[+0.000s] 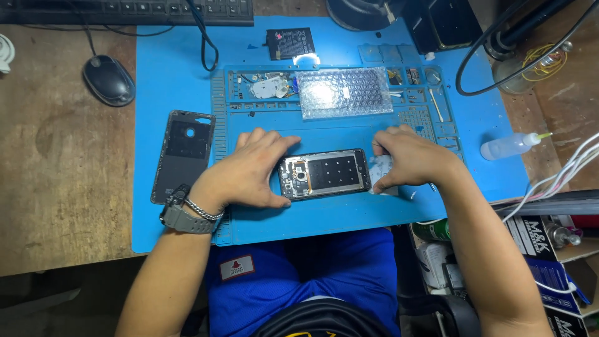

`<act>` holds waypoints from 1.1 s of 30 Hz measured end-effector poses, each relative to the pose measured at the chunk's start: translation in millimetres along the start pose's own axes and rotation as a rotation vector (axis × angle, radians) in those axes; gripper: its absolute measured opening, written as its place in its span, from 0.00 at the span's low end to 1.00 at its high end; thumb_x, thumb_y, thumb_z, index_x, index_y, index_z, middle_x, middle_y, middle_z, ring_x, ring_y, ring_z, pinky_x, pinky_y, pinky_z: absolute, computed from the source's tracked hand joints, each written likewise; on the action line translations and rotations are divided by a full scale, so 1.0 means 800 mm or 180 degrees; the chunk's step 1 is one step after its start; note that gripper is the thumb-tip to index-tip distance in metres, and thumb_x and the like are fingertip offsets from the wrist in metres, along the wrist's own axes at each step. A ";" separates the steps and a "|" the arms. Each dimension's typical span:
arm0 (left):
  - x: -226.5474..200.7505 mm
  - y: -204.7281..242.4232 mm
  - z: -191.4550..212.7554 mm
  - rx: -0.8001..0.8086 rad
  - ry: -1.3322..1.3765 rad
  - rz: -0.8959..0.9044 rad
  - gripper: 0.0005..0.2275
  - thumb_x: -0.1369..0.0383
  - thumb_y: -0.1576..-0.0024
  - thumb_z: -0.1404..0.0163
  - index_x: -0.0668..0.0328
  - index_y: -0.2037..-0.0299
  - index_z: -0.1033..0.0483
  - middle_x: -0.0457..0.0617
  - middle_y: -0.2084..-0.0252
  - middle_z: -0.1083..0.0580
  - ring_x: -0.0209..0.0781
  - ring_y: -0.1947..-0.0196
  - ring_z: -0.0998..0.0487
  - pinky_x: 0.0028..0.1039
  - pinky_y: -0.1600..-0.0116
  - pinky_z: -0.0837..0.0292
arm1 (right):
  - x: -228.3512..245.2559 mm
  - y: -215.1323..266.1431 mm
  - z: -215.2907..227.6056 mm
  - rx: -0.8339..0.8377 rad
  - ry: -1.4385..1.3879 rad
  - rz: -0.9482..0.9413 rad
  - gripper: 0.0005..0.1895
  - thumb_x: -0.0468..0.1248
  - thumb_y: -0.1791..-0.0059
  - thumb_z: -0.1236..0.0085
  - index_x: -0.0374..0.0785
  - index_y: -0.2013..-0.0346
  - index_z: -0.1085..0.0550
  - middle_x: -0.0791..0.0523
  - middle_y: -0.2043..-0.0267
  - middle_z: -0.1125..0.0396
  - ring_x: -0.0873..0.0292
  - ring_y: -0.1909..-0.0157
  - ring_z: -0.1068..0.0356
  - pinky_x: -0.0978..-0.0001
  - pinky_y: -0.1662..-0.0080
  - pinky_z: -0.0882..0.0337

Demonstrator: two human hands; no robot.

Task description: The person cleans the back of a black smartphone with a wipe, then removes the back cover to expose the internal components. They use a screwdriver to unscrew and remove a metal bracket from the phone's interior.

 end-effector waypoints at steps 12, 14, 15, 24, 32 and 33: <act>-0.010 -0.001 -0.016 -0.0326 -0.0179 -0.0526 0.46 0.48 0.62 0.37 0.60 0.32 0.41 0.53 0.51 0.34 0.52 0.51 0.36 0.44 0.47 0.43 | -0.093 0.079 0.034 -0.1420 -0.2001 -0.1173 0.12 0.36 0.41 0.50 0.44 0.45 0.23 0.49 0.56 0.24 0.50 0.64 0.26 0.57 0.66 0.31; -0.013 -0.004 -0.018 -0.0356 -0.0115 -0.0493 0.45 0.49 0.61 0.38 0.60 0.33 0.41 0.53 0.50 0.34 0.54 0.49 0.36 0.45 0.44 0.43 | -0.124 0.080 0.031 -0.1889 -0.1481 -0.1355 0.13 0.37 0.42 0.52 0.46 0.47 0.21 0.50 0.57 0.28 0.47 0.66 0.32 0.51 0.65 0.35; -0.015 -0.002 -0.016 -0.0346 -0.0116 -0.0524 0.45 0.49 0.61 0.38 0.60 0.33 0.41 0.53 0.50 0.34 0.54 0.49 0.36 0.45 0.44 0.43 | -0.137 0.072 0.014 -0.1905 -0.1485 -0.1384 0.13 0.37 0.42 0.52 0.46 0.47 0.21 0.50 0.57 0.28 0.47 0.66 0.32 0.51 0.65 0.35; -0.003 -0.006 -0.024 -0.0556 0.0079 -0.0486 0.46 0.49 0.64 0.35 0.57 0.33 0.38 0.47 0.51 0.32 0.47 0.48 0.34 0.37 0.43 0.43 | 0.022 0.084 0.002 -0.2744 -0.0738 0.1638 0.32 0.42 0.60 0.28 0.38 0.42 0.24 0.45 0.42 0.29 0.35 0.36 0.34 0.41 0.36 0.36; -0.005 -0.006 -0.014 -0.0451 0.0216 -0.0212 0.43 0.58 0.62 0.35 0.54 0.31 0.37 0.49 0.49 0.28 0.50 0.47 0.33 0.37 0.42 0.43 | 0.026 0.042 -0.030 -0.1672 -0.1953 0.1398 0.39 0.38 0.61 0.26 0.46 0.36 0.29 0.52 0.35 0.32 0.39 0.29 0.42 0.32 0.31 0.53; -0.004 -0.005 -0.015 -0.0447 0.0218 -0.0223 0.43 0.58 0.62 0.35 0.54 0.31 0.37 0.49 0.49 0.28 0.50 0.47 0.33 0.37 0.42 0.43 | 0.024 0.041 -0.032 -0.1677 -0.1951 0.1387 0.39 0.38 0.61 0.26 0.46 0.36 0.29 0.52 0.35 0.32 0.39 0.29 0.42 0.32 0.31 0.53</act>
Point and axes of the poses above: each hand's wrist, its own y-axis away from the middle knuckle, its own z-axis out of the back of the hand, x = y × z, the point moved 6 cm from there along -y, towards the middle knuckle
